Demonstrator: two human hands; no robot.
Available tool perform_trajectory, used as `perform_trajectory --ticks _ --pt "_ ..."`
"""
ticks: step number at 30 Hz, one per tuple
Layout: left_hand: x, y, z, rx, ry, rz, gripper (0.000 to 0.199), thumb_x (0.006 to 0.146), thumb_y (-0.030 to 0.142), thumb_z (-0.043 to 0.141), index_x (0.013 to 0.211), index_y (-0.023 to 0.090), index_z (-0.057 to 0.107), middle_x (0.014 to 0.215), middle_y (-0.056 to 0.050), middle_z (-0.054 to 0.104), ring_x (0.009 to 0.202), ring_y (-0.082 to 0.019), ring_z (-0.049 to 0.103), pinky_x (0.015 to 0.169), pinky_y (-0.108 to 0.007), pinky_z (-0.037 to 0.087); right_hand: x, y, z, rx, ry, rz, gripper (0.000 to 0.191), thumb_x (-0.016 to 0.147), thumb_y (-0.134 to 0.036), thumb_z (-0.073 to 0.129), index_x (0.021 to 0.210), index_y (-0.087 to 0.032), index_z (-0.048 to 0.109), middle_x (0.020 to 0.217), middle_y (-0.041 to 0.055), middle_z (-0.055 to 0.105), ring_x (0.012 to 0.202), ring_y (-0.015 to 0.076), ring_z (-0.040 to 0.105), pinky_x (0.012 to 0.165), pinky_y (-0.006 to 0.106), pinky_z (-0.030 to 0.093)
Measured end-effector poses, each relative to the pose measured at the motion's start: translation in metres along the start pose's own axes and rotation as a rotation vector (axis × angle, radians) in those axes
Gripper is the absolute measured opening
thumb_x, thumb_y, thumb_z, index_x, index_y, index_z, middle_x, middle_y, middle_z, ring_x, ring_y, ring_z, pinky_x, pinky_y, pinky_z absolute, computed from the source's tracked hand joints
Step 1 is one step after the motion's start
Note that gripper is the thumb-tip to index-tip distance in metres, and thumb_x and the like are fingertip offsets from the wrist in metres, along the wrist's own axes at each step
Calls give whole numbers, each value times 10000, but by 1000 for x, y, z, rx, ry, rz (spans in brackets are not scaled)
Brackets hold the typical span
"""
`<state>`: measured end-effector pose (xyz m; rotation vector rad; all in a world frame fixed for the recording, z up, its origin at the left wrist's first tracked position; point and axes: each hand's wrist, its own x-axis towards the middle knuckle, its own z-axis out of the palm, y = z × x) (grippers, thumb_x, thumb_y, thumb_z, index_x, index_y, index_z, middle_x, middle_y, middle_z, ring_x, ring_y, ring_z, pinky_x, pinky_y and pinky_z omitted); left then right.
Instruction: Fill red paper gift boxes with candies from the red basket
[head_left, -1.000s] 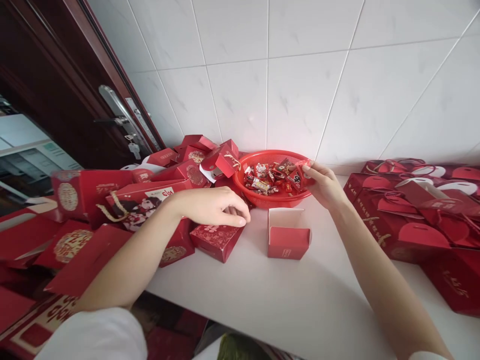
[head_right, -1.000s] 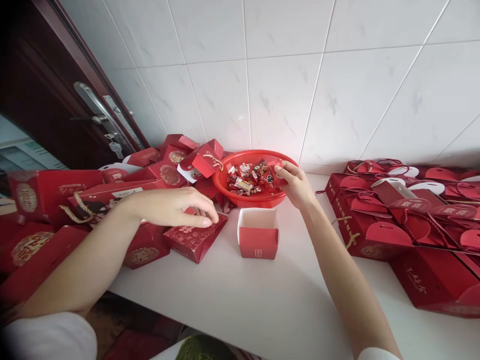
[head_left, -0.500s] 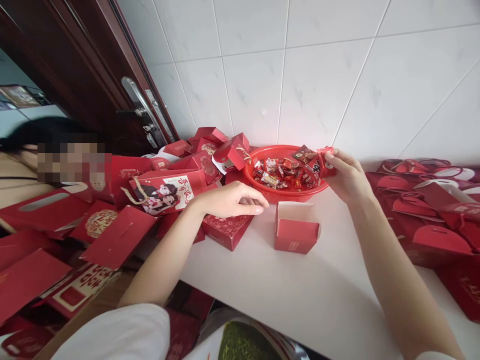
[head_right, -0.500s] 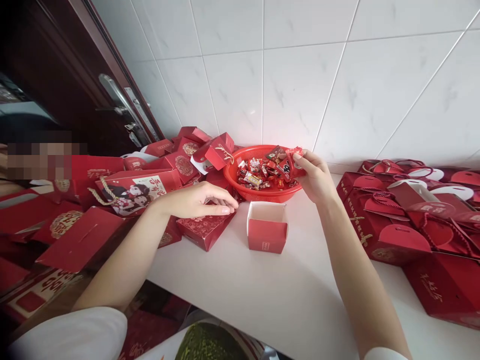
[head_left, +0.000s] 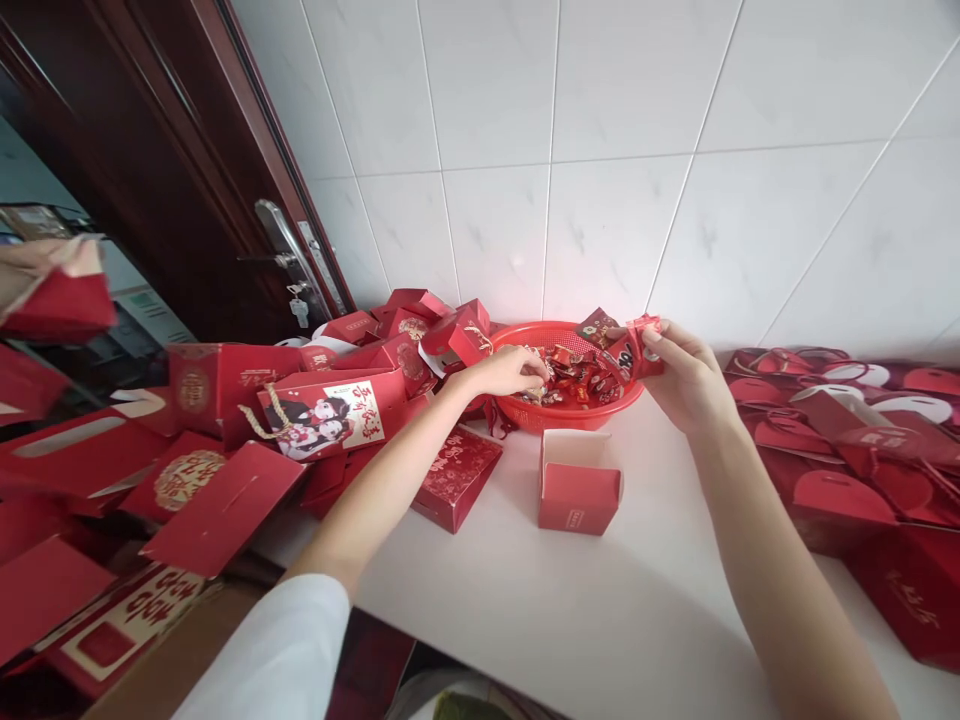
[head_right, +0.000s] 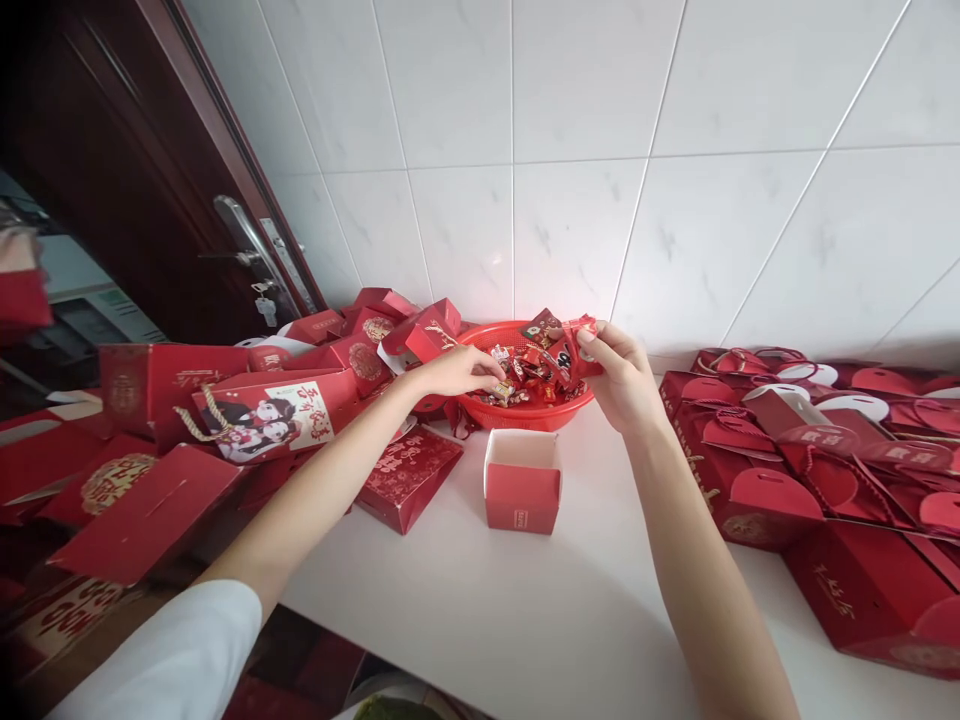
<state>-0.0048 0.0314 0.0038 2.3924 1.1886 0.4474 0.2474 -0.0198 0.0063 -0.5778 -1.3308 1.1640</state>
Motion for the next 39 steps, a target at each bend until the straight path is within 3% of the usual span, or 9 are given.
perform_trajectory --ticks 5,9,15,19,26,29,32,35,39 --pt "48 -15 19 233 -179 -108 326 789 88 578 1026 170 786 1162 -61 768 1068 -222 698 915 -264 503 -2 -6 1 -34 16 -28 244 798 -479 779 852 -252 707 1012 51 767 940 254 716 756 396 608" --pt "65 -22 32 285 -284 -94 372 721 133 677 1076 177 778 1172 -78 763 1080 -254 691 924 -280 504 -3 -9 -1 -52 25 -44 235 813 -476 766 858 -254 703 1029 52 767 983 261 714 788 408 610" --pt "83 -18 45 447 -494 -152 744 615 213 776 1344 254 632 1414 -130 613 1241 -346 590 992 -393 497 -4 -9 2 -20 42 -28 241 786 -478 792 827 -255 709 997 43 766 977 262 716 802 410 611" --pt "89 -13 53 448 -547 -185 568 609 196 745 1173 248 716 1263 -109 693 1118 -324 650 924 -383 534 -4 -6 3 2 64 -6 257 758 -486 814 825 -254 725 976 39 766 915 242 717 777 387 611" --pt "83 -20 48 328 -481 -182 245 661 228 668 897 196 725 961 -85 742 822 -255 689 750 -346 553 -1 1 4 4 61 54 290 716 -504 839 785 -250 718 979 30 764 815 208 697 625 313 576" --pt "76 -26 39 160 -382 -172 186 750 260 586 886 207 701 907 -41 735 808 -211 687 722 -300 537 0 5 3 1 56 69 270 729 -490 829 805 -253 727 1006 32 761 791 195 684 625 310 569" --pt "69 -34 28 -84 -238 -144 139 740 252 611 837 189 687 848 -19 723 827 -203 690 736 -282 525 2 9 1 5 60 75 262 731 -481 827 814 -250 735 980 33 757 770 185 670 644 312 573" --pt "63 -42 18 -203 -143 -97 175 722 244 665 876 169 703 903 -30 741 895 -218 692 810 -293 515 4 13 0 27 78 78 254 707 -462 848 773 -247 730 882 18 746 744 172 656 637 292 567" --pt "53 -49 7 -247 -116 -92 389 777 260 669 1153 162 686 1167 -79 736 1087 -231 669 925 -294 490 5 17 -3 6 70 96 252 725 -471 832 781 -248 727 928 29 756 792 193 676 666 314 579"
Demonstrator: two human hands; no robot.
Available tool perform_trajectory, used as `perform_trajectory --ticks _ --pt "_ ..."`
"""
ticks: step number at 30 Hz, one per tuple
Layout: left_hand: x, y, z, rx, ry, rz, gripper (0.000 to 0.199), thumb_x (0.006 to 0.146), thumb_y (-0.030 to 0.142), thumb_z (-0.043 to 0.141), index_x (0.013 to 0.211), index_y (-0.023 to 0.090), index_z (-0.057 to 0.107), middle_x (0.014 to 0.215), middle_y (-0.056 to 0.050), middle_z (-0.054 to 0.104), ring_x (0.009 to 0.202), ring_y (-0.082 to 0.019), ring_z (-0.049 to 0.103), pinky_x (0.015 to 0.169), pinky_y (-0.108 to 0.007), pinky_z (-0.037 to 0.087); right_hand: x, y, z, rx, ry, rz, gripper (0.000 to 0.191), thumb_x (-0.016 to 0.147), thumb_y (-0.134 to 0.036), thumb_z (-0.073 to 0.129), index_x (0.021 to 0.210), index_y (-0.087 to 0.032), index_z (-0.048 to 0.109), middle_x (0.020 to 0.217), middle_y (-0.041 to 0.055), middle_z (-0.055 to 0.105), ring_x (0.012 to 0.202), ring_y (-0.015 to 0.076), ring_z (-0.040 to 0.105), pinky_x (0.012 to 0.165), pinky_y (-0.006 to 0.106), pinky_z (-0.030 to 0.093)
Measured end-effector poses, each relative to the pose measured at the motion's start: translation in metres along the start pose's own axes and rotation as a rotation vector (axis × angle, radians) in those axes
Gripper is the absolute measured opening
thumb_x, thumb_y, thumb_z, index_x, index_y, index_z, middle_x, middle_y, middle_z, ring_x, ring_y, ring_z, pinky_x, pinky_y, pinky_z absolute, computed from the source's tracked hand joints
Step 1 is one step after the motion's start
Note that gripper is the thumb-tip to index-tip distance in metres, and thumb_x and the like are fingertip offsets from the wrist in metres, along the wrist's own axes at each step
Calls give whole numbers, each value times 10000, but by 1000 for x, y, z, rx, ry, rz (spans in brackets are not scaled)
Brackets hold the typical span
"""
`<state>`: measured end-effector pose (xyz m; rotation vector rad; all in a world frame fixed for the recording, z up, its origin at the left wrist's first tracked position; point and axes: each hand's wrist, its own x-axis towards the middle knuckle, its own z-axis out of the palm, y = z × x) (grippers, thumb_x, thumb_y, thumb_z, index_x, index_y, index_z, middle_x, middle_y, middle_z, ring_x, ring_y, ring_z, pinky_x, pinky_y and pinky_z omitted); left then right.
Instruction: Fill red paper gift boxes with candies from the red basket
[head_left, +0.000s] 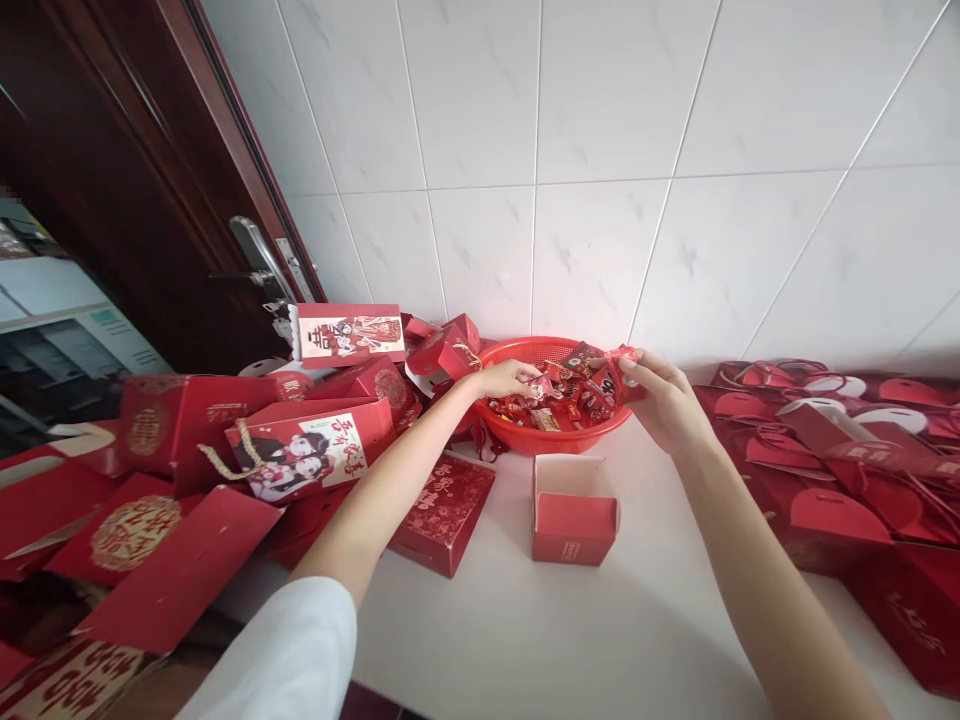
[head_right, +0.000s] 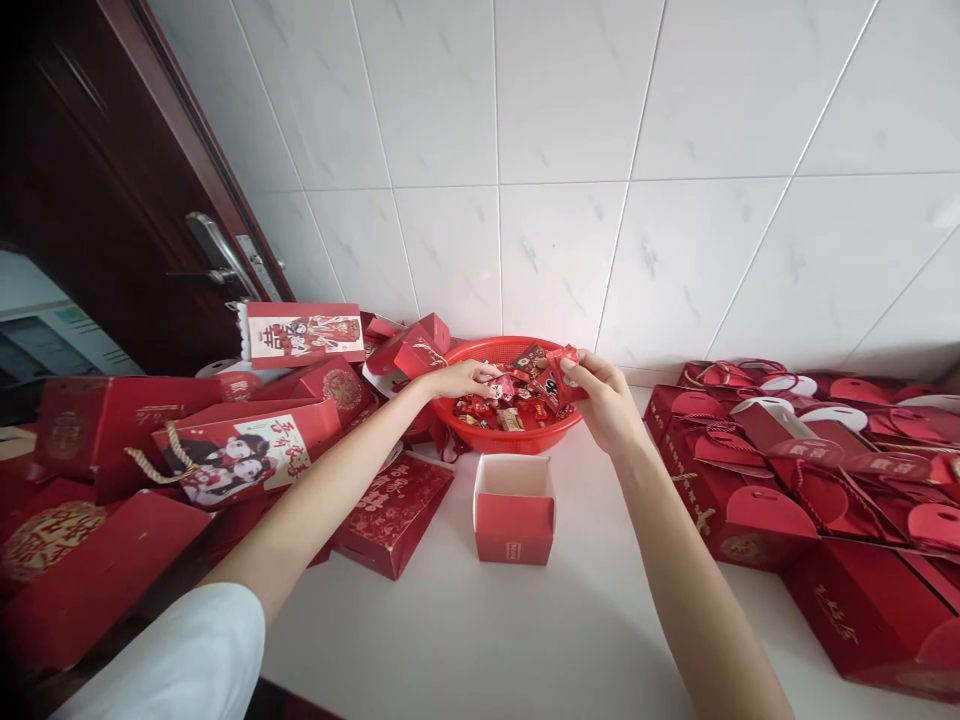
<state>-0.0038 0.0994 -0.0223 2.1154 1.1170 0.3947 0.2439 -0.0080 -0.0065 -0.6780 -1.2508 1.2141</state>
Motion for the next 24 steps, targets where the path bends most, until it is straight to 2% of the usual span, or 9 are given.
perform_trajectory --ticks 3,5,7,9,11,15,18,21,24 --pt "-6 1 -3 170 53 -42 533 738 253 720 1264 198 647 1310 -88 684 1195 -246 621 955 -288 477 1 2 -2 -15 1 8 261 734 -485 822 805 -249 732 977 37 760 879 222 695 698 333 588" --pt "-8 4 -2 320 64 -70 506 705 254 746 1206 212 687 1266 -79 705 1153 -253 638 919 -280 487 1 3 -3 -14 11 15 266 725 -484 828 808 -249 738 974 34 760 908 229 698 707 331 590" --pt "-8 7 3 392 -45 -111 374 701 274 742 1070 213 746 1142 -69 749 1029 -243 681 837 -266 502 1 3 -3 -16 16 18 267 722 -483 831 812 -248 741 972 33 759 913 229 700 710 329 591" --pt "-5 9 9 417 -214 -192 273 666 270 745 934 228 784 1055 -57 774 917 -235 699 771 -264 506 2 4 -3 -21 9 17 263 729 -482 825 822 -250 742 968 35 760 898 228 701 708 332 592" --pt "-1 9 16 451 -316 -266 269 602 250 760 867 258 801 1044 -48 782 886 -246 695 763 -285 510 1 4 -3 -26 -2 15 265 735 -484 819 833 -250 744 961 40 760 871 224 701 698 335 591" --pt "9 5 25 493 -312 -310 353 512 210 776 856 281 810 1024 -63 785 893 -282 683 810 -347 515 0 4 -2 -22 -5 14 268 734 -485 824 820 -246 740 952 39 759 834 216 698 681 330 585" --pt "14 2 30 519 -304 -308 244 495 163 757 724 243 790 929 -91 783 867 -293 681 818 -367 514 0 4 -3 -33 -13 24 268 744 -490 820 815 -248 726 946 35 757 834 220 700 680 337 583" --pt "15 -2 30 518 -295 -279 156 523 156 721 655 229 763 842 -74 772 828 -264 677 783 -327 513 0 3 -3 -57 -23 22 287 743 -511 815 821 -248 730 992 42 759 842 221 695 641 328 576" --pt "12 -6 23 494 -269 -240 240 545 155 703 755 239 783 889 -37 773 831 -227 675 738 -266 502 0 2 -2 -55 -20 22 292 731 -516 819 826 -251 742 1024 41 764 827 213 688 606 313 569"
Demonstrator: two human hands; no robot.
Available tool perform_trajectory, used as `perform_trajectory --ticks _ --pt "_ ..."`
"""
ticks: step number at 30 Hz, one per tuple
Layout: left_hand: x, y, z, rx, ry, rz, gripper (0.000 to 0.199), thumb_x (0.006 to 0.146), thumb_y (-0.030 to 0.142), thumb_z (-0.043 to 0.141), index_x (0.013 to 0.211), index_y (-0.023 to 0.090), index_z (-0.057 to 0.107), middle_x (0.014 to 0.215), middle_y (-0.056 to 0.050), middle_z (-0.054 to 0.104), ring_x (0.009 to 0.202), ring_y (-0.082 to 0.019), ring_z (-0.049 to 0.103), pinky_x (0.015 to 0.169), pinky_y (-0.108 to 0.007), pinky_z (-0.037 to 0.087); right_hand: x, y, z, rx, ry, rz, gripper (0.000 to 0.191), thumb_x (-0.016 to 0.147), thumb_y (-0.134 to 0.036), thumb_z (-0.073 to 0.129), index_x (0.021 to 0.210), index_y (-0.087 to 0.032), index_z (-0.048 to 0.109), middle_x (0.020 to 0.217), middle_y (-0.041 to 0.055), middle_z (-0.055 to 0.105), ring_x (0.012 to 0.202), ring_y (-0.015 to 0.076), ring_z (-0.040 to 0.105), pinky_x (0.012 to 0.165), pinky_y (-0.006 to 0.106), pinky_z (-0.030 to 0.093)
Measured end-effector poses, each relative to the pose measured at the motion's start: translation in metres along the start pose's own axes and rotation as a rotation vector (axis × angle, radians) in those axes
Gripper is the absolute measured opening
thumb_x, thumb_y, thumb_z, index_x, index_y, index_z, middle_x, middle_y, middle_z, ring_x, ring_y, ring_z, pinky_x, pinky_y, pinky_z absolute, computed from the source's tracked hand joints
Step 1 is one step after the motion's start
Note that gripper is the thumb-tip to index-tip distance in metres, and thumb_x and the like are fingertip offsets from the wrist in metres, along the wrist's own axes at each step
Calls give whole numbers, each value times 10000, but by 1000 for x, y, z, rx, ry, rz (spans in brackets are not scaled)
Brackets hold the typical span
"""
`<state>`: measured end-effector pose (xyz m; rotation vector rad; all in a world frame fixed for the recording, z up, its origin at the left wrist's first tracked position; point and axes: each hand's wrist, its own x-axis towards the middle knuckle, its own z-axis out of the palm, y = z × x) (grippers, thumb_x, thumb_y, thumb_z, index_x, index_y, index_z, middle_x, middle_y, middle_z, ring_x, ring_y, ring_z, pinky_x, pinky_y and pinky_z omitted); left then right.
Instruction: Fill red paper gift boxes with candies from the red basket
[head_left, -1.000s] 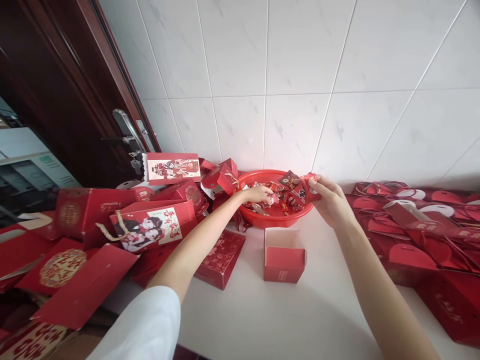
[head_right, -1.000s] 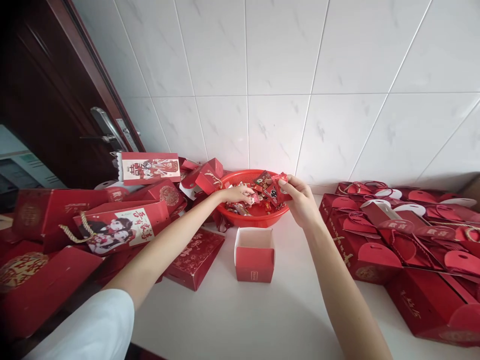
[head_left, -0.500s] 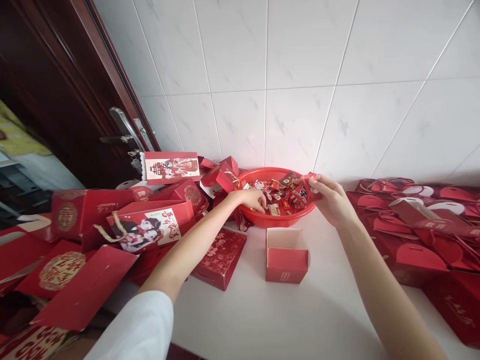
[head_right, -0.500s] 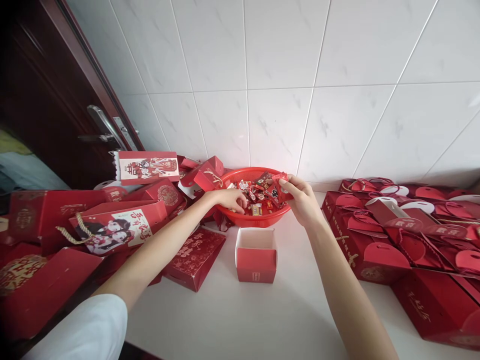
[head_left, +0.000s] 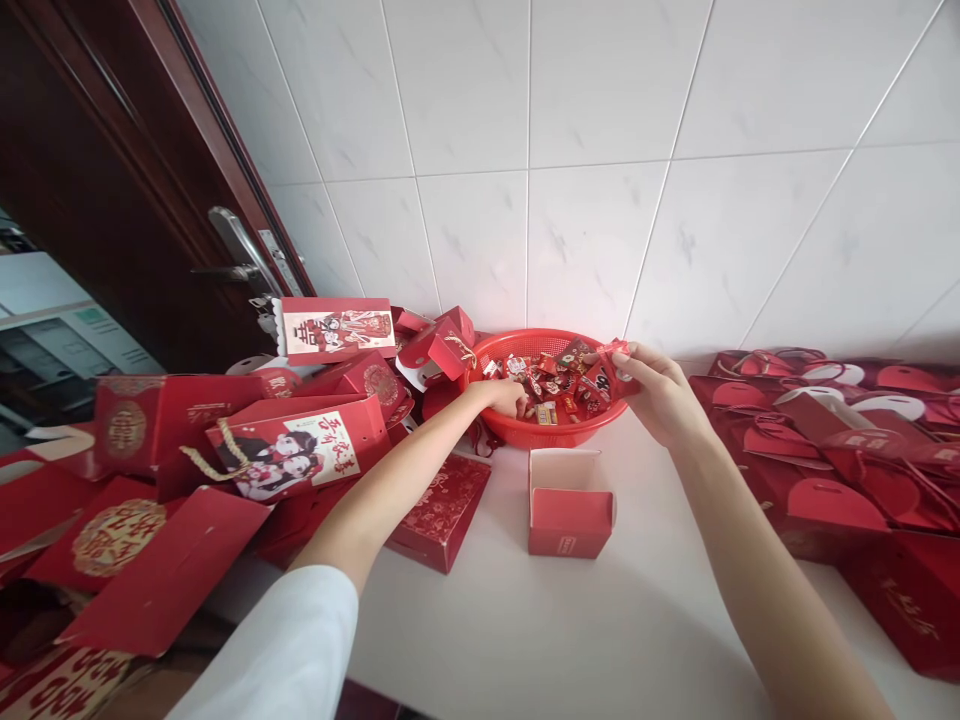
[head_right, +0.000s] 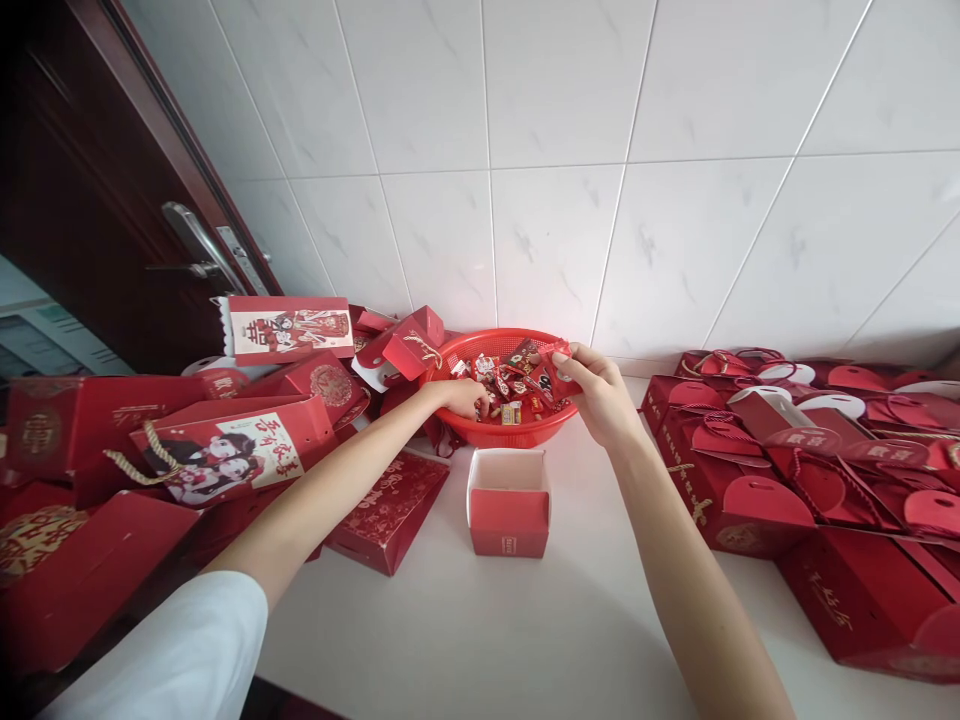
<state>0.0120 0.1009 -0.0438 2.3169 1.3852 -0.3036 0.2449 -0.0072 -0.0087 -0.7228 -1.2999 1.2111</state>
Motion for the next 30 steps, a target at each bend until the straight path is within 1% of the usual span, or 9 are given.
perform_trajectory --ticks 3,6,10,12,16,20,23,26,30 --pt "-7 -10 -7 -78 76 31 382 560 173 739 934 235 787 979 -28 757 879 -215 675 718 -237 491 0 1 1 19 9 7 287 713 -505 832 814 -251 746 997 37 770 800 204 683 598 305 570" --pt "-16 -20 -14 -276 226 102 506 562 182 785 1065 221 751 1034 -25 725 946 -218 663 768 -251 499 1 3 2 23 11 19 287 712 -502 831 828 -252 751 982 39 770 801 206 686 603 306 572" --pt "-26 -26 -19 -590 399 281 486 560 158 814 1035 179 713 1111 -53 698 1060 -217 624 921 -322 496 2 7 1 20 9 35 289 715 -498 831 844 -252 753 991 41 771 805 209 691 592 303 563" --pt "-30 -26 -19 -685 455 327 460 556 175 843 995 165 706 1148 -73 691 1086 -223 617 968 -364 485 3 9 1 16 0 40 296 719 -501 831 852 -249 751 998 43 768 797 206 692 595 305 562" --pt "-39 -16 -17 -789 452 346 448 592 218 869 1014 162 727 1162 -87 715 1109 -238 634 1011 -409 473 3 10 1 8 -13 46 298 724 -507 829 820 -241 736 996 48 766 812 210 693 613 312 564" --pt "-49 -2 -16 -886 451 373 447 626 241 875 1052 171 759 1190 -95 731 1146 -258 642 1020 -420 478 2 10 3 20 -3 53 302 697 -508 841 800 -244 736 988 45 770 815 214 690 579 304 548" --pt "-55 7 -17 -938 477 378 412 660 261 861 1051 167 775 1186 -108 736 1104 -261 663 995 -428 492 2 9 4 27 5 58 300 683 -504 847 790 -245 740 974 43 771 804 211 686 572 300 542" --pt "-60 14 -17 -1020 512 390 366 700 296 826 1034 154 775 1152 -111 741 1046 -238 673 968 -420 500 2 7 3 21 -6 54 296 700 -506 838 803 -246 739 981 45 769 806 215 689 615 323 559" --pt "-75 24 -15 -1038 538 471 349 650 284 844 959 147 759 1069 -81 737 1010 -210 658 933 -373 502 -2 -4 -3 -2 -38 16 279 729 -500 825 809 -250 732 964 46 765 835 232 695 709 369 577"
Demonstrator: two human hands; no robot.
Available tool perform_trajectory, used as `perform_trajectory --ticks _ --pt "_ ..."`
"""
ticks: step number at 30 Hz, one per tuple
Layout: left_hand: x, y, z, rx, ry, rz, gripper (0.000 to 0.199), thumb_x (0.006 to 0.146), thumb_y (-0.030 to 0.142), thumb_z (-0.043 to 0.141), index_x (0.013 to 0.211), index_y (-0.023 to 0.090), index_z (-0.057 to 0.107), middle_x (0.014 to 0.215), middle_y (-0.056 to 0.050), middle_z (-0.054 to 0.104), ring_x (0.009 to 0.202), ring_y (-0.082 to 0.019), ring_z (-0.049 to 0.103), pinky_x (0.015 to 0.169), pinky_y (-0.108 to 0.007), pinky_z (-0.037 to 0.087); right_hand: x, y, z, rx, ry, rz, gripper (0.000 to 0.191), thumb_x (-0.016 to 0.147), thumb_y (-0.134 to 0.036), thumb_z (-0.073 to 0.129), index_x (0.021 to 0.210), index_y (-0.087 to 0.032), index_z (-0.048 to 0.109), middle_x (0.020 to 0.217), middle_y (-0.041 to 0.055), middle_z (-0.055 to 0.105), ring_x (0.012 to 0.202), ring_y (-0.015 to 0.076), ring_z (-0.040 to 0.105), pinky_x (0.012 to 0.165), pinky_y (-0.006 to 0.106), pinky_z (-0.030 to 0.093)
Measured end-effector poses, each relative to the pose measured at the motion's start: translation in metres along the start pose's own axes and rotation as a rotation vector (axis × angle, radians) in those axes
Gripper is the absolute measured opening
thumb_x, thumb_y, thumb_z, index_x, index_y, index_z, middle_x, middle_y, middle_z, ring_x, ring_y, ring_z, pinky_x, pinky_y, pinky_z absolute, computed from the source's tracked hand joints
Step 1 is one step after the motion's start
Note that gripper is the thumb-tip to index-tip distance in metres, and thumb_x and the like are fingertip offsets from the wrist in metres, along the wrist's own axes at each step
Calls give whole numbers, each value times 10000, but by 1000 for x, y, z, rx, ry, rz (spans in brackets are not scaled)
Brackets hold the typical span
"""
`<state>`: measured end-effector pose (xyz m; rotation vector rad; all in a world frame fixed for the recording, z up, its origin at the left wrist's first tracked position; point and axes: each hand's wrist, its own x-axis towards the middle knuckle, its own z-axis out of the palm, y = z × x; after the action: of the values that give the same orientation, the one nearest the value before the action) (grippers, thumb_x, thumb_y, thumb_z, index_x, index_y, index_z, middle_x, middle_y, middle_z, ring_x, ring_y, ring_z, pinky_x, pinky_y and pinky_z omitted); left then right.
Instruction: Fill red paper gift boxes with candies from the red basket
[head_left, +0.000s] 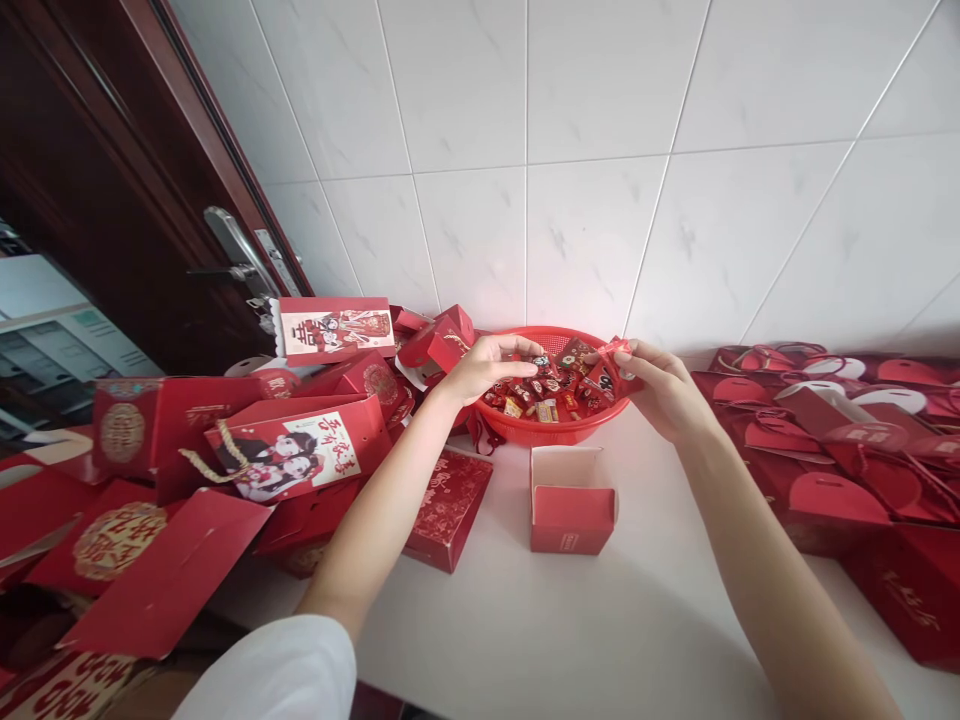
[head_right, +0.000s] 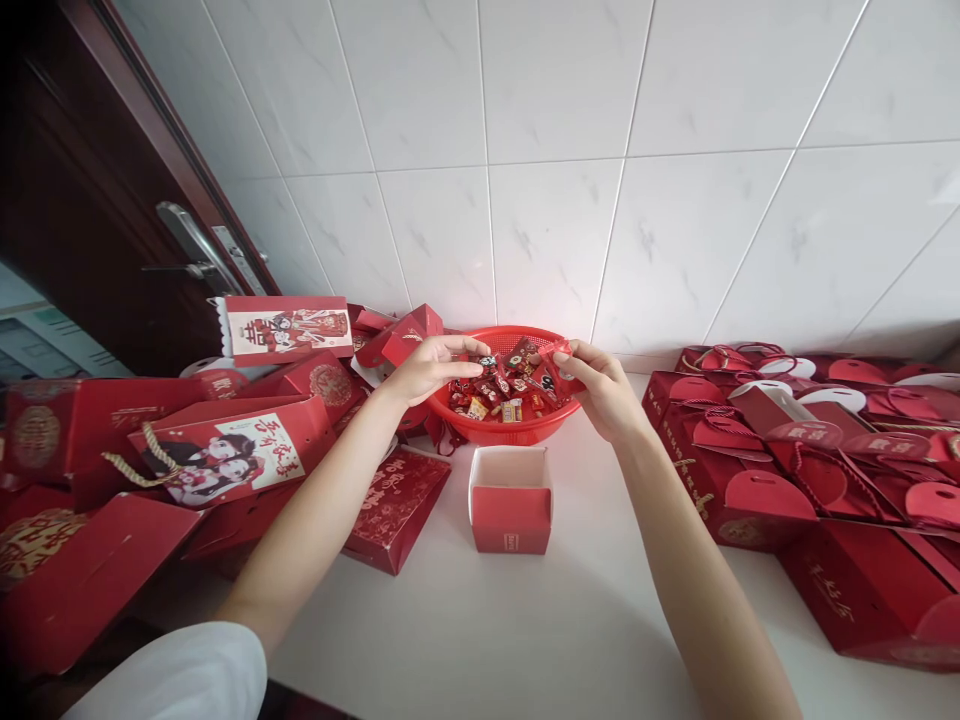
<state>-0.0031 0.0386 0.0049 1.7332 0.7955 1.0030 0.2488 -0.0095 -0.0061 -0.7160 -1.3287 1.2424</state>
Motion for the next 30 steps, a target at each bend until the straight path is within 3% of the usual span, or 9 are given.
perform_trajectory --ticks 5,8,11,15,21,24,26,30 --pt "-33 24 18 105 -279 34 282 703 267 831 944 154 739 981 -65 741 882 -179 669 789 -304 515 -16 -28 -7 -160 -122 -48 253 801 -462 785 794 -215 726 836 38 722 683 161 626 627 300 530" --pt "-51 32 32 281 -406 87 216 768 236 790 969 172 744 995 -50 753 867 -165 667 798 -295 509 -26 -43 -5 -265 -215 -43 272 817 -456 774 840 -187 735 817 46 698 663 145 596 595 281 510" --pt "-63 32 44 484 -399 141 167 825 197 732 991 195 752 1008 -34 761 869 -162 667 797 -289 500 -33 -50 -1 -319 -270 -36 266 834 -440 765 819 -177 726 731 30 644 662 142 572 592 272 496" --pt "-69 27 51 557 -365 183 174 863 166 675 1017 202 747 1025 -36 765 880 -168 684 783 -282 511 -36 -49 6 -349 -317 -32 261 852 -439 750 818 -182 722 756 33 647 678 144 565 607 277 492" --pt "-70 31 41 526 -132 265 162 864 183 671 1012 186 737 1037 -53 755 983 -194 691 902 -314 526 -28 -40 8 -271 -161 -86 262 853 -457 744 869 -197 722 821 31 680 744 161 611 697 301 516" --pt "-71 32 39 539 -227 215 232 858 182 681 1082 208 733 1071 -41 761 1004 -196 701 937 -328 531 -25 -38 7 -273 -136 -56 287 832 -468 761 860 -185 721 796 31 672 707 156 598 668 297 509" --pt "-74 31 42 576 -294 191 263 868 177 670 1117 235 733 1190 -48 736 1115 -212 679 1006 -354 511 -25 -38 5 -283 -152 -46 279 839 -461 755 868 -185 727 817 37 675 715 156 596 658 290 504" --pt "-84 24 50 670 -267 119 178 922 242 614 1009 248 769 1406 -73 605 1270 -259 597 982 -373 528 -30 -43 2 -315 -217 -48 245 867 -429 735 858 -185 727 806 38 663 708 149 581 626 273 488"
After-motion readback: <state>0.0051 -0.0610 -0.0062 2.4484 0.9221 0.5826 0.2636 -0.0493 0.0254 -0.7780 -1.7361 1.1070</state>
